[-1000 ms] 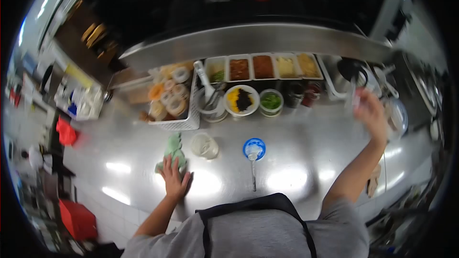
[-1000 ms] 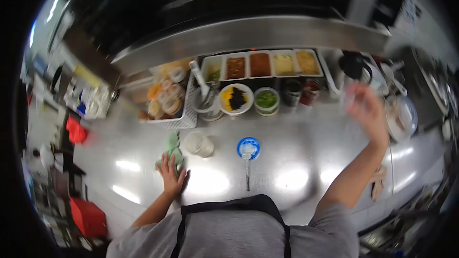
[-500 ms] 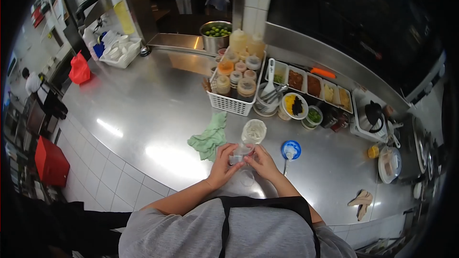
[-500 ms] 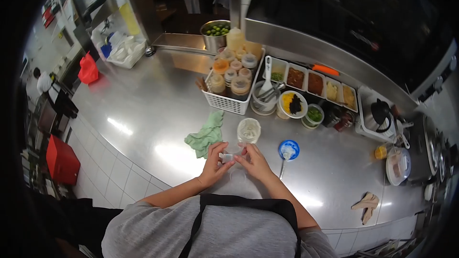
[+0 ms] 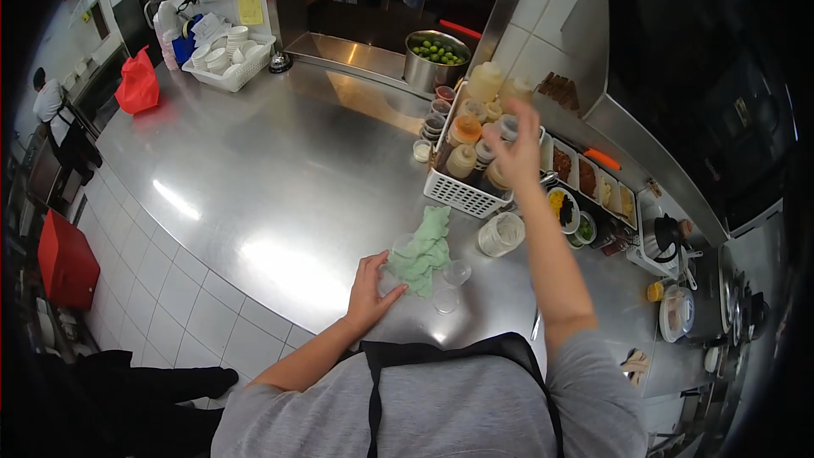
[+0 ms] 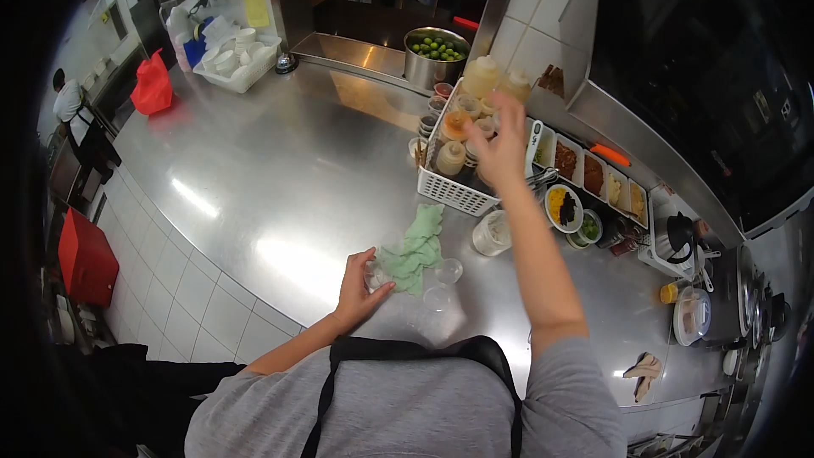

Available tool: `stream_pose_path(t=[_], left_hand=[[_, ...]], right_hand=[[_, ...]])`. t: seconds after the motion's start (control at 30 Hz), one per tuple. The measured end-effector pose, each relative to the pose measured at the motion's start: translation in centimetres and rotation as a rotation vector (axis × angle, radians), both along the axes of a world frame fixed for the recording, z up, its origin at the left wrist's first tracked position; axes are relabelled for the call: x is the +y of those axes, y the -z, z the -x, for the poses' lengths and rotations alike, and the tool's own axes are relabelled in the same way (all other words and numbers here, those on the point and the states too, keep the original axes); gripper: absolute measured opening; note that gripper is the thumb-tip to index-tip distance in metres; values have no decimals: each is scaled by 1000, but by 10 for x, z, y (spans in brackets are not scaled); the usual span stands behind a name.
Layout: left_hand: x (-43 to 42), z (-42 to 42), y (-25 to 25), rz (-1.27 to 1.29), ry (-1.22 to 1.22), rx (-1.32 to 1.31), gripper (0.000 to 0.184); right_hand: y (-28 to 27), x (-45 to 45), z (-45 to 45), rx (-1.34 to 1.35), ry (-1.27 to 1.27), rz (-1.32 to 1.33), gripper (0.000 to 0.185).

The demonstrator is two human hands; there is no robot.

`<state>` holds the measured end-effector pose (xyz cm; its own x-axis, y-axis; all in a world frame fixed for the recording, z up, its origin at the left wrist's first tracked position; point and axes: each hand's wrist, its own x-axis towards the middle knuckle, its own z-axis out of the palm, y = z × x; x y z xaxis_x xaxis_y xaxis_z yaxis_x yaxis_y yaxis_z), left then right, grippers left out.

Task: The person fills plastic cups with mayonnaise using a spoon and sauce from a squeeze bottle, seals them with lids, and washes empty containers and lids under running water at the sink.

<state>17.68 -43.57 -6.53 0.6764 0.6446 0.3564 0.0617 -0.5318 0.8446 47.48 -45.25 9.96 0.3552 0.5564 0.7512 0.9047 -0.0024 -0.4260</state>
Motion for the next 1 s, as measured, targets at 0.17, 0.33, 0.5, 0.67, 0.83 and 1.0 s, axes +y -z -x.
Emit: stream_pose_path(t=[0.17, 0.33, 0.5, 0.67, 0.83, 1.0], left_hand=[[17, 5, 3, 27, 67, -27, 69], [42, 14, 4, 73, 244, -13, 64], [57, 16, 5, 132, 233, -23, 63], [59, 13, 8, -34, 232, -66, 66], [62, 8, 10, 127, 190, -94, 70], [87, -1, -7, 55, 22, -113, 74]], right_hand=[[8, 73, -137, 181, 594, 111, 81], [48, 92, -209, 342, 582, 363, 84], [19, 85, -176, 187, 638, 258, 80], [-99, 81, -64, -216, 362, -424, 88], [-98, 77, -31, 4, 113, -541, 78], [-113, 10, 31, 501, -72, -108, 60]])
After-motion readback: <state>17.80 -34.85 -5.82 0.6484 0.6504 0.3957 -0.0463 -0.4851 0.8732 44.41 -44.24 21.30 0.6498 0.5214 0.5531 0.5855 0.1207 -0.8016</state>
